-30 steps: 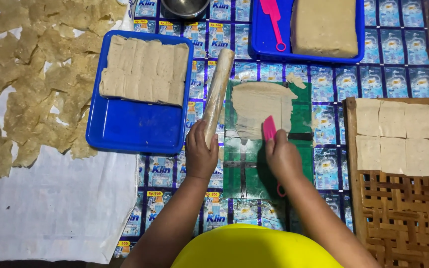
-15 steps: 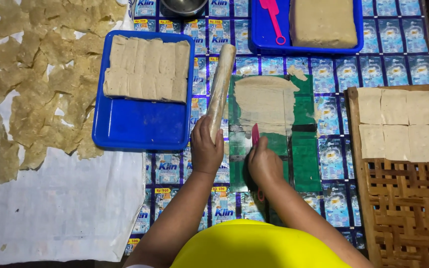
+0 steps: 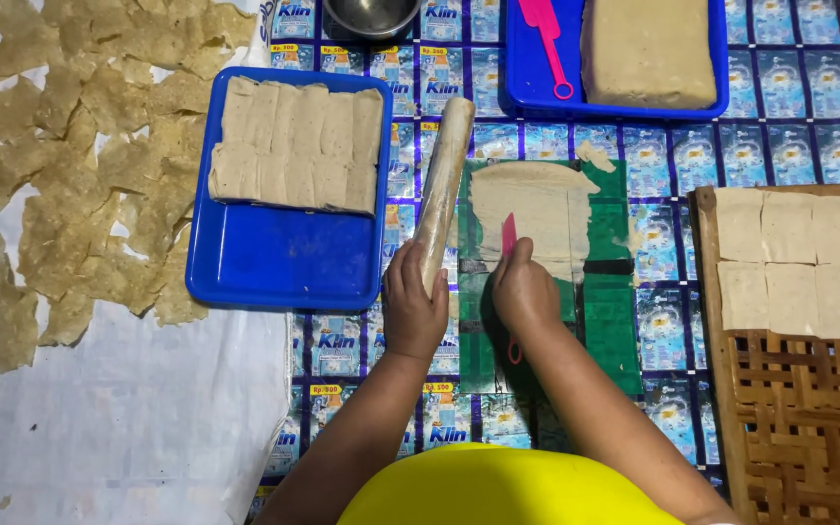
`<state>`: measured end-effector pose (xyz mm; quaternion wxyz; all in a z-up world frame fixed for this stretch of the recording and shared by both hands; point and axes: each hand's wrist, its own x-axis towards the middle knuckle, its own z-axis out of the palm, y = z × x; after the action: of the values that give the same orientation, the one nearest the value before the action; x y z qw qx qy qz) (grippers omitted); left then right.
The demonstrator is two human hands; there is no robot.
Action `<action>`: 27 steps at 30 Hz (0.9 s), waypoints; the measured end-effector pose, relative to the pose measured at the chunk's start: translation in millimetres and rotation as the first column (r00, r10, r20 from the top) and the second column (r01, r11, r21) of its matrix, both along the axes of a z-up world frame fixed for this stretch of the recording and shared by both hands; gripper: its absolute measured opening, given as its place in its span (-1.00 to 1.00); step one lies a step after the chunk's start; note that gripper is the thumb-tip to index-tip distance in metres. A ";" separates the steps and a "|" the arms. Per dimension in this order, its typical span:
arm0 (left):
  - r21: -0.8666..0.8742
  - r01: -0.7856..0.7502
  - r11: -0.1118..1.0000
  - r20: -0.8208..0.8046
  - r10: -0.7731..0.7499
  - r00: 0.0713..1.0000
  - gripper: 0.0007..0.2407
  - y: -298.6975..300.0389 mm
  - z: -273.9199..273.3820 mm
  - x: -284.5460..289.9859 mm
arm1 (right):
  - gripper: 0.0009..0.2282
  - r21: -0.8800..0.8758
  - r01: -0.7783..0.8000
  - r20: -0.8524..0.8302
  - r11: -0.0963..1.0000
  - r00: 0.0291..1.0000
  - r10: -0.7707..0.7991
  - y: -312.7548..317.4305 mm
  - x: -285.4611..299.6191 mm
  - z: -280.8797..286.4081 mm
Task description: Rolling out dough into thin sheets and cutting them into square pieces for wrappers.
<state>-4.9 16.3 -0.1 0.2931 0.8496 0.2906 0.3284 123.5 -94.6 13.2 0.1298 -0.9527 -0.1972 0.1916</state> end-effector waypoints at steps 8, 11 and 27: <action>-0.007 -0.009 1.000 -0.014 0.009 1.000 -0.64 0.0 -0.6 0.1 | -0.76 0.055 -0.006 0.026 0.998 1.000 0.004 28.3 40.8 -0.7; 0.003 -0.010 1.000 -0.006 0.010 1.000 -0.64 0.2 -4.1 1.5 | -0.75 0.071 -0.018 0.020 0.997 1.000 0.017 35.6 59.2 0.9; -0.010 -0.032 0.999 -0.035 0.031 0.999 -0.63 -7.0 5.2 1.4 | -0.60 -0.230 -0.157 0.176 0.961 0.964 0.199 -158.6 165.2 29.7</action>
<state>-3.6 9.3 5.1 0.2871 0.8490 0.3106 0.3168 288.7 -253.2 43.0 -0.0115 -0.9536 -0.2726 0.1271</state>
